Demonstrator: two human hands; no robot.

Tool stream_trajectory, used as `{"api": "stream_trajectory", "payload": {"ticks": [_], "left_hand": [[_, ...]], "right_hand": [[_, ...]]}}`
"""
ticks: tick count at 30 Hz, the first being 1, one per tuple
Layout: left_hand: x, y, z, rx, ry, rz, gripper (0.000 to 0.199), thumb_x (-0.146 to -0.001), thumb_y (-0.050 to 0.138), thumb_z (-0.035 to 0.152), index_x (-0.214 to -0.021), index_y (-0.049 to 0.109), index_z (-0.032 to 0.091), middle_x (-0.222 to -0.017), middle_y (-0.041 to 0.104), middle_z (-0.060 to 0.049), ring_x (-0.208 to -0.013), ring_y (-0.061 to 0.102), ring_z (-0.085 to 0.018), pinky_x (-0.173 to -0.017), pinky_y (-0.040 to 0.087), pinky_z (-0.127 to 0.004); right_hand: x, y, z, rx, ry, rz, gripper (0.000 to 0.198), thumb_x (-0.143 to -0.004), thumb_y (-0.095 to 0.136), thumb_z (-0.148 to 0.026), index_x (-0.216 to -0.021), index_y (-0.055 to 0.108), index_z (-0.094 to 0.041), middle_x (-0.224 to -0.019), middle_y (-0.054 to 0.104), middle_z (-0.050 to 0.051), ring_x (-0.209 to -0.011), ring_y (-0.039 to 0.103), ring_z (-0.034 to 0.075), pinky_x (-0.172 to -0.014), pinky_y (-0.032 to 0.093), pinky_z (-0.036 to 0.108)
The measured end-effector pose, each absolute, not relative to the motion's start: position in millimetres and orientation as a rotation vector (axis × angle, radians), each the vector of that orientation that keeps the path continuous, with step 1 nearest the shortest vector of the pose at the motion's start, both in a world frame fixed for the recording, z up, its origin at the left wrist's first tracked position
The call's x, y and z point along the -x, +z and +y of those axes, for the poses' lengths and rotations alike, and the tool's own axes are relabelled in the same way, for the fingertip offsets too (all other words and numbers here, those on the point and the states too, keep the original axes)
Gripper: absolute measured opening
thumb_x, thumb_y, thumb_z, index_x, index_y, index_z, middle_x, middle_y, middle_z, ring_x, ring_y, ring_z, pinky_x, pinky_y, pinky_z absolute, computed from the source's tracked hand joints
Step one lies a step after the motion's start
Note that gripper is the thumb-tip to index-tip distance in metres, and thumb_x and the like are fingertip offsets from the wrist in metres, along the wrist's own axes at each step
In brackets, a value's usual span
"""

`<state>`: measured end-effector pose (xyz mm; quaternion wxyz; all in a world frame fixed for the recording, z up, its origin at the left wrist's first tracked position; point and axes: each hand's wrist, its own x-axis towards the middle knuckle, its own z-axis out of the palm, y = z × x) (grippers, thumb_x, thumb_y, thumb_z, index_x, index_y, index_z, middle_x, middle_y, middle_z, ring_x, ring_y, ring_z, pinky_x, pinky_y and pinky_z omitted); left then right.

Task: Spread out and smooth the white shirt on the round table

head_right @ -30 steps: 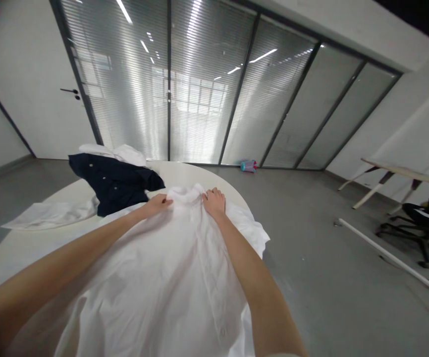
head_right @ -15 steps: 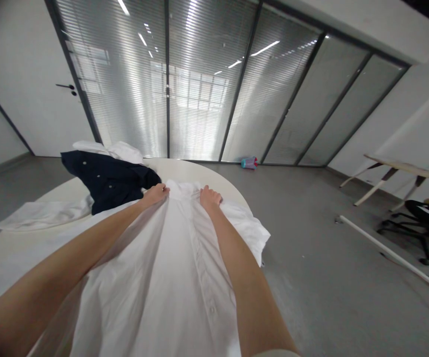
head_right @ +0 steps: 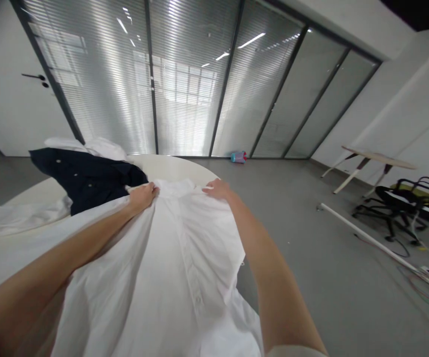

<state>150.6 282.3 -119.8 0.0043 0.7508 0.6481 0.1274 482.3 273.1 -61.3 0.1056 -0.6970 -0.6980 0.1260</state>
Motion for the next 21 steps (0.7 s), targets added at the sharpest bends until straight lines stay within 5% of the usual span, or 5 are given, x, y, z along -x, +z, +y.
{"api": "stream_trajectory", "payload": {"ticks": [3,6,9,14,21], "left_hand": [[-148,-121,282,-2.340,0.382,2.057,0.045,-0.102,0.032,0.043,-0.119,0.062,0.016,-0.108,0.072,-0.019,-0.102,0.069,-0.037,-0.082,0.051,-0.047],[-142,-116,283,-2.319,0.354,2.049,0.044,-0.101,0.034,0.044,-0.118,0.064,0.016,-0.110,0.072,-0.020,-0.104,0.068,-0.038,-0.083,0.050,-0.048],[-139,-110,283,-2.309,0.314,2.017,0.044,-0.100,0.036,0.044,-0.116,0.065,0.016,-0.110,0.073,-0.019,-0.103,0.069,-0.038,-0.082,0.050,-0.047],[-140,-114,282,-2.365,0.327,2.038,0.044,-0.100,0.033,0.043,-0.117,0.064,0.016,-0.110,0.073,-0.019,-0.101,0.069,-0.037,-0.082,0.050,-0.045],[-140,-120,281,-2.346,0.354,2.066,0.047,-0.099,0.032,0.047,-0.116,0.065,0.016,-0.108,0.073,-0.019,-0.101,0.068,-0.039,-0.079,0.049,-0.044]], "right_hand": [[-514,-51,262,2.090,0.418,-1.959,0.029,-0.095,0.056,-0.028,-0.118,0.070,-0.017,-0.125,0.069,0.015,-0.114,0.065,0.025,-0.095,0.048,0.034],[-559,-43,237,2.190,0.591,-1.886,0.025,-0.090,0.054,-0.017,-0.106,0.073,-0.013,-0.102,0.075,0.015,-0.089,0.072,0.021,-0.078,0.054,0.030],[-608,-50,191,2.204,0.951,-1.761,0.027,-0.081,0.062,-0.018,-0.106,0.073,-0.018,-0.102,0.076,0.010,-0.085,0.072,0.019,-0.071,0.055,0.027],[-636,-105,107,1.796,1.293,-1.690,0.048,-0.066,0.077,-0.032,-0.113,0.071,-0.024,-0.114,0.073,0.009,-0.102,0.069,0.023,-0.085,0.056,0.034],[-634,-126,83,1.830,0.689,-1.319,0.017,-0.071,0.067,-0.037,-0.079,0.064,-0.022,-0.078,0.071,0.008,-0.080,0.067,0.025,-0.073,0.053,0.038]]}}
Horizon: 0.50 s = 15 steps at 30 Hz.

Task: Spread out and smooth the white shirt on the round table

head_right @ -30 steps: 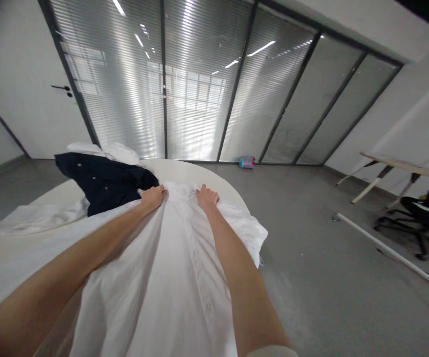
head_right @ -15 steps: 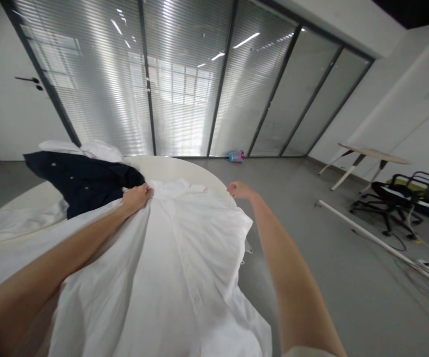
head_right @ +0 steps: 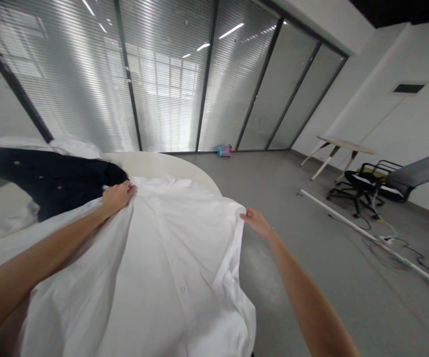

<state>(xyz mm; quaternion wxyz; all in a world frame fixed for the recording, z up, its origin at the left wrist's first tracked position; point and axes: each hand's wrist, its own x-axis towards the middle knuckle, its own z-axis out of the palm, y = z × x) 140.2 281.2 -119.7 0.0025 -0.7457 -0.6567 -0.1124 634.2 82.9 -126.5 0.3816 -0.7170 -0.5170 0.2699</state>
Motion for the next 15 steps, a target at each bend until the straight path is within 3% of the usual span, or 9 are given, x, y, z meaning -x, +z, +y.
{"api": "stream_trajectory", "payload": {"ticks": [2,5,8,11,15], "left_hand": [[-140,-119,281,2.335,-0.351,-2.078,0.048,-0.099,0.032,0.048,-0.116,0.065,0.017,-0.108,0.073,-0.019,-0.101,0.068,-0.038,-0.080,0.049,-0.044],[-140,-119,280,2.326,-0.362,-2.093,0.049,-0.099,0.032,0.048,-0.116,0.066,0.017,-0.108,0.074,-0.019,-0.101,0.068,-0.038,-0.080,0.048,-0.044],[-140,-119,280,2.311,-0.384,-2.109,0.050,-0.099,0.031,0.048,-0.117,0.066,0.017,-0.109,0.073,-0.018,-0.101,0.068,-0.038,-0.080,0.048,-0.043],[-139,-119,280,2.317,-0.392,-2.128,0.049,-0.099,0.031,0.048,-0.118,0.065,0.018,-0.111,0.073,-0.018,-0.104,0.067,-0.038,-0.082,0.048,-0.043],[-138,-118,280,2.319,-0.395,-2.152,0.047,-0.099,0.032,0.048,-0.118,0.064,0.019,-0.113,0.072,-0.018,-0.106,0.067,-0.038,-0.083,0.047,-0.044]], "right_hand": [[-650,-103,86,1.888,0.225,-1.265,0.017,-0.074,0.060,-0.038,-0.079,0.060,-0.021,-0.073,0.066,0.006,-0.072,0.064,0.023,-0.070,0.052,0.037],[-671,-72,86,1.820,-0.470,-1.361,0.015,-0.080,0.053,-0.034,-0.080,0.060,-0.020,-0.082,0.067,0.009,-0.080,0.063,0.024,-0.079,0.051,0.040],[-670,-73,79,1.822,-0.791,-1.499,0.014,-0.085,0.051,-0.026,-0.079,0.061,-0.019,-0.087,0.068,0.012,-0.089,0.063,0.027,-0.085,0.049,0.044],[-647,-101,69,2.054,-0.617,-1.591,0.014,-0.089,0.054,-0.022,-0.083,0.066,-0.017,-0.089,0.068,0.011,-0.090,0.064,0.027,-0.084,0.050,0.043],[-608,-134,64,2.256,-0.173,-1.705,0.019,-0.098,0.059,-0.035,-0.113,0.067,-0.024,-0.122,0.064,0.008,-0.105,0.063,0.021,-0.089,0.054,0.037]]}}
